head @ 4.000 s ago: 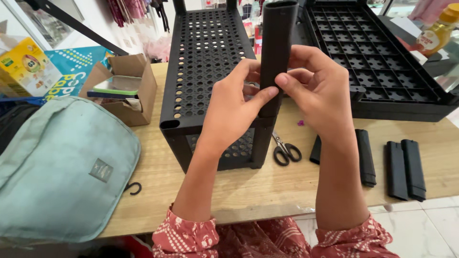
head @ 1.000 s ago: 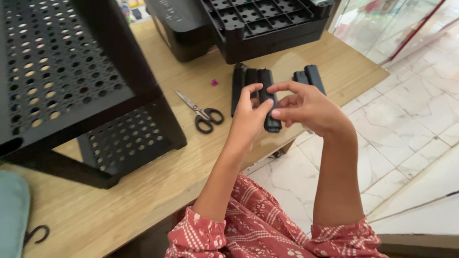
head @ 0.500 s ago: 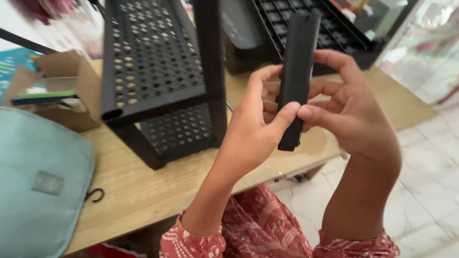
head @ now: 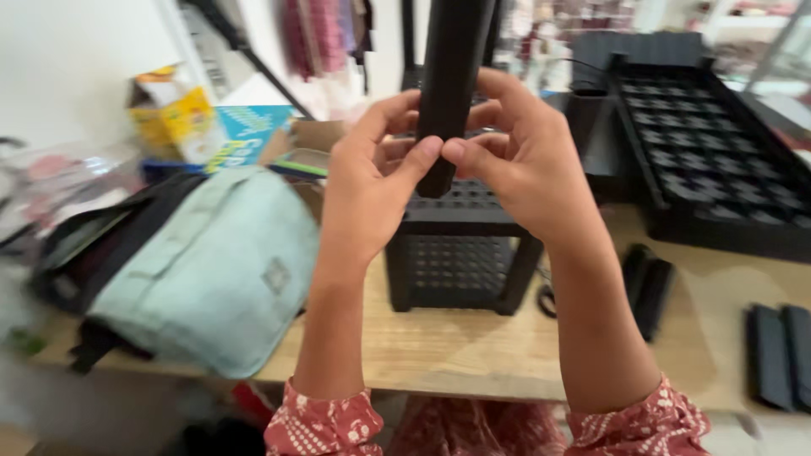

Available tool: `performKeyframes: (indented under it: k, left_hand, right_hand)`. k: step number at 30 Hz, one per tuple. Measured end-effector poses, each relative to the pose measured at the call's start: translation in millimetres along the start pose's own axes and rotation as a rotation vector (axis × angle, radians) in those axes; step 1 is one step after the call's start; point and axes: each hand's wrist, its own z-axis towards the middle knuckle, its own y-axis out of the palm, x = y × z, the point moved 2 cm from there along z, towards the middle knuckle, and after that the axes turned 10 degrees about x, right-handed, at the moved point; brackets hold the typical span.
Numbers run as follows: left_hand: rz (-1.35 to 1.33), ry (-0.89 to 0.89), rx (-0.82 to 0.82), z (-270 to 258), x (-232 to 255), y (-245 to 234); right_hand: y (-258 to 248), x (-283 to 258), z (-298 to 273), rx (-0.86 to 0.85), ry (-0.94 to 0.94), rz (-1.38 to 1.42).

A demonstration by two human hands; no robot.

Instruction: The person assembles a black plastic shelving unit by inserting cylindrical legs into the corners of perforated shelves. They stack the shelves vertically, aligning the legs and securing each layer to form a multi-tiered stand.

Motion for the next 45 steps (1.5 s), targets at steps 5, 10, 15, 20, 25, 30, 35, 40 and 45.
performKeyframes:
  k: [5,10,15,20,25,30,35,40,45]
  left_hand:
    - [-0.001,-0.107,0.085,-0.6,-29.7,-35.3]
    - [0.023,-0.13,0.087,-5.4,-54.2,-45.5]
    - [-0.002,-0.167,0.087,-7.1,-73.3,-46.3]
    - [-0.023,-0.168,0.102,-15.4,-82.9,-49.5]
    - [-0.093,-0.194,0.105,-22.0,-86.3,-50.4]
    - [-0.124,-0.175,0.088,-26.9,-87.2,-50.1]
    - [-0.127,-0.159,0.09,-30.0,-93.7,-50.3]
    - [-0.027,-0.142,0.11,-34.7,-103.4,-51.5]
    - [-0.002,-0.176,0.107,-41.9,-105.4,-55.1]
  right_hand:
    - [38.2,38.4,7.5,-0.026,0.117,0.048]
    - [48.3,60.1,6.4,-0.024,0.156,-0.007]
    - [48.1,71.6,4.0,-0.034,0.19,0.014]
    - [50.1,79.2,1.4,-0.053,0.219,0.017]
    - [50.0,79.8,-3.6,-0.053,0.244,0.03]
    - [49.8,80.4,-5.0,-0.074,0.176,-0.016]
    - [49.2,80.7,-6.4,-0.075,0.149,-0.07]
    - [48.9,77.0,-8.1,-0.104,0.135,-0.161]
    - [50.6,75.7,-10.0,-0.122,0.127,-0.289]
